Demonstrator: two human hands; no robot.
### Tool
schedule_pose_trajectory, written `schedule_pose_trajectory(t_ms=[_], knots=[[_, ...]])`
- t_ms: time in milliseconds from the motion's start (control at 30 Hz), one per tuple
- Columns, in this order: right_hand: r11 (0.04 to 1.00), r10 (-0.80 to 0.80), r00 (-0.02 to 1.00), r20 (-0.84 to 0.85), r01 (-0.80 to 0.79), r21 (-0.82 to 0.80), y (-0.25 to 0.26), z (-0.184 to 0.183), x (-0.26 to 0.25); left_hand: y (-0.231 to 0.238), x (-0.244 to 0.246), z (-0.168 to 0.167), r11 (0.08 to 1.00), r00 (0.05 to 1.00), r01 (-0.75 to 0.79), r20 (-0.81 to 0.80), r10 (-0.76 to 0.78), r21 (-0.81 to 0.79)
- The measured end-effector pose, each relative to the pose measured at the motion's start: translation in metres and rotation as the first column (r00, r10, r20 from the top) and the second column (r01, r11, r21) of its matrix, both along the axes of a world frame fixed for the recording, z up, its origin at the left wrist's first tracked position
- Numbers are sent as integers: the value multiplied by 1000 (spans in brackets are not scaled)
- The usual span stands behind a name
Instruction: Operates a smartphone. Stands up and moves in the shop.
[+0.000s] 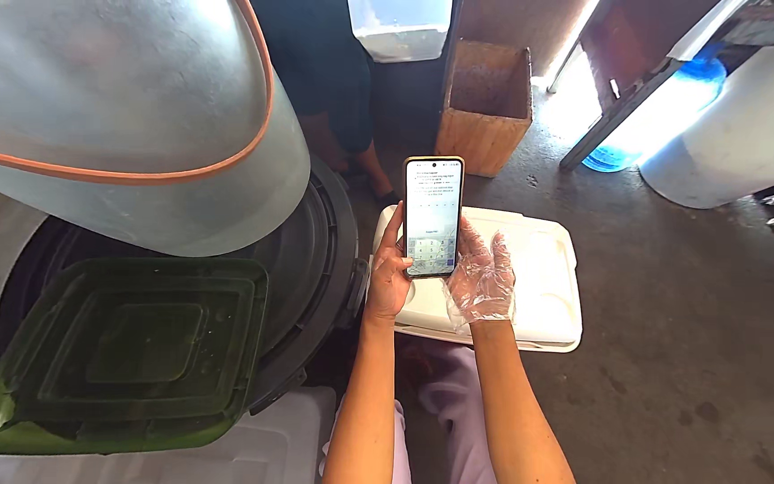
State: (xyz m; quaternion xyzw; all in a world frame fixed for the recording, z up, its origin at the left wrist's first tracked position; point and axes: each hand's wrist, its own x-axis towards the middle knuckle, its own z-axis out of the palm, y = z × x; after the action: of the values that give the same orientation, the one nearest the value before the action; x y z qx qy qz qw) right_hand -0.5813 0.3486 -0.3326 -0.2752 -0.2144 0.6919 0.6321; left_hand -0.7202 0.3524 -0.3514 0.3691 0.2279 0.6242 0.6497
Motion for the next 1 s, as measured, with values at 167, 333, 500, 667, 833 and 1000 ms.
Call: schedule_pose_trajectory(t_ms=[167, 333, 500, 667, 833, 1000], knots=[[1000, -7, 1000, -10, 7, 5, 0, 0, 0, 0, 0, 0, 1000, 1000, -5, 4, 5, -4], [1000, -1, 1000, -1, 1, 5, 0, -1, 1, 0, 1, -1, 1000, 1000, -7, 2, 7, -7], [1000, -1, 1000, 1, 1, 17, 0, 0, 0, 1, 0, -1, 1000, 1000, 0, 2, 0, 11], [1000, -1, 1000, -8, 1, 16, 0, 0, 0, 0, 1, 0, 1000, 1000, -11, -9, 11, 2], [1000, 3, 1000, 5, -4, 21, -1, 0, 0, 0, 0, 0, 1000, 1000, -11, -9, 12, 11], [1000, 2, 1000, 9, -2, 28, 0, -2, 0, 0, 0, -1, 1000, 1000, -6, 3, 6, 3]])
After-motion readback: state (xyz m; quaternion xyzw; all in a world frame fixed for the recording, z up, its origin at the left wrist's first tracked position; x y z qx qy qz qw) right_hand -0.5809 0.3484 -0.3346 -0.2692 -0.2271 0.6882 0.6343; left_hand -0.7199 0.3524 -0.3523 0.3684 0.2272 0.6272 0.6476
